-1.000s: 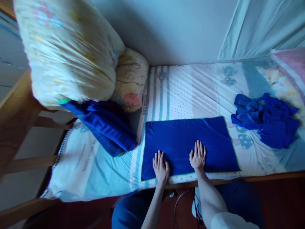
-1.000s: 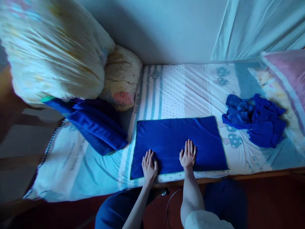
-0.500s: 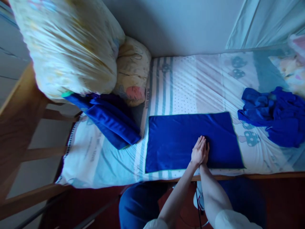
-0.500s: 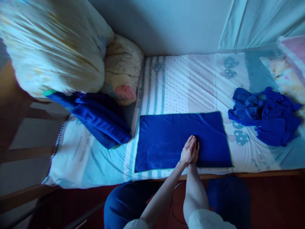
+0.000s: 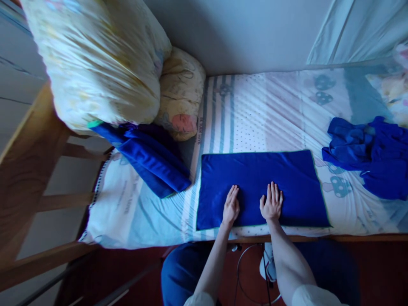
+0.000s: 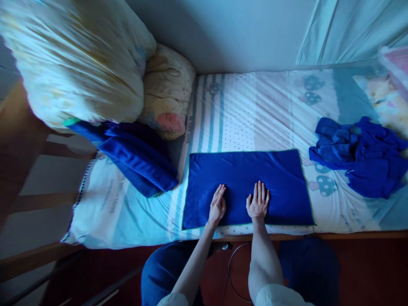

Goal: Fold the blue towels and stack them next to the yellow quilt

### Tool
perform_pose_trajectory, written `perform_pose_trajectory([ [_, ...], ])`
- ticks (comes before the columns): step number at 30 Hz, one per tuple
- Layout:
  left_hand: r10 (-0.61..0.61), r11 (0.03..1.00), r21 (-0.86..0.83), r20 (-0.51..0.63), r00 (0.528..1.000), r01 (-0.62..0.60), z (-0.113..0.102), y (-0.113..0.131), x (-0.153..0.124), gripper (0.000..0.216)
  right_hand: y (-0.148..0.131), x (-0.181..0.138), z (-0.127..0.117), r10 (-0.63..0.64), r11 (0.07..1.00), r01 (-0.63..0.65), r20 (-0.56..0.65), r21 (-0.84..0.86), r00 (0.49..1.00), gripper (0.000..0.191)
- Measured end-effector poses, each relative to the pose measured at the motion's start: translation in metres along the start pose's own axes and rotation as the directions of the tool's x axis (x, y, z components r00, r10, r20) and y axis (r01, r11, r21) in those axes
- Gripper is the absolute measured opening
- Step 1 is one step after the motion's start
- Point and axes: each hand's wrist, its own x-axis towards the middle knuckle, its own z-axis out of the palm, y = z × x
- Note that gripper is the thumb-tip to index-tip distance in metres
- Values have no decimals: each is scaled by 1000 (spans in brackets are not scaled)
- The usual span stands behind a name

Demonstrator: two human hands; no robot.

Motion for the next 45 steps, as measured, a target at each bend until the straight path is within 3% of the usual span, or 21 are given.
perform_pose_trajectory([
  [7,-141,974,161,-122,982,160,-68,-60,-14,57,1,-1,1,-4,1000,4,-3,-2,1000,63],
  [12,-178,960,171,-234,956,221,-85,-74,-13,54,-1,0,-1,-5,1000,5,-14,5,1000,65],
  [16,-96,966,211,-252,963,151,-57,-32,-2,55,-2,0,-2,2,1000,-2,-20,14,1000,63],
  [19,57,983,178,-27,998,-51,-9,23,13,60,0,-1,0,1,1000,-1,-15,10,1000,62],
  [22,171,974,110,218,961,-198,38,69,33,62,3,-3,3,-12,1000,12,-15,0,1000,61],
  [24,180,969,114,274,945,-217,56,79,48,60,3,-3,5,-22,1000,22,-21,-1,1000,61],
  [27,149,960,190,272,951,-204,49,62,65,57,2,-2,3,-12,1000,12,-24,10,1000,62],
  [30,80,944,295,220,972,-145,14,23,80,56,-1,-1,-1,3,1000,-3,-15,22,1000,64],
  [33,-59,914,404,85,995,20,-26,-17,96,57,-3,0,-4,9,1000,-9,-10,26,1000,65],
  [36,-154,876,465,11,988,131,-53,-43,111,59,-3,0,-5,13,999,-13,-2,31,1000,65],
  [39,-176,856,496,12,984,147,-62,-51,122,61,-4,-1,-4,20,999,-20,8,36,1000,64],
  [43,-145,863,499,91,985,81,-63,-52,134,62,-4,-1,-4,23,999,-23,11,43,1000,63],
  [45,-188,857,498,68,980,130,-67,-56,144,61,-4,-1,-4,25,999,-25,10,47,1000,62],
])
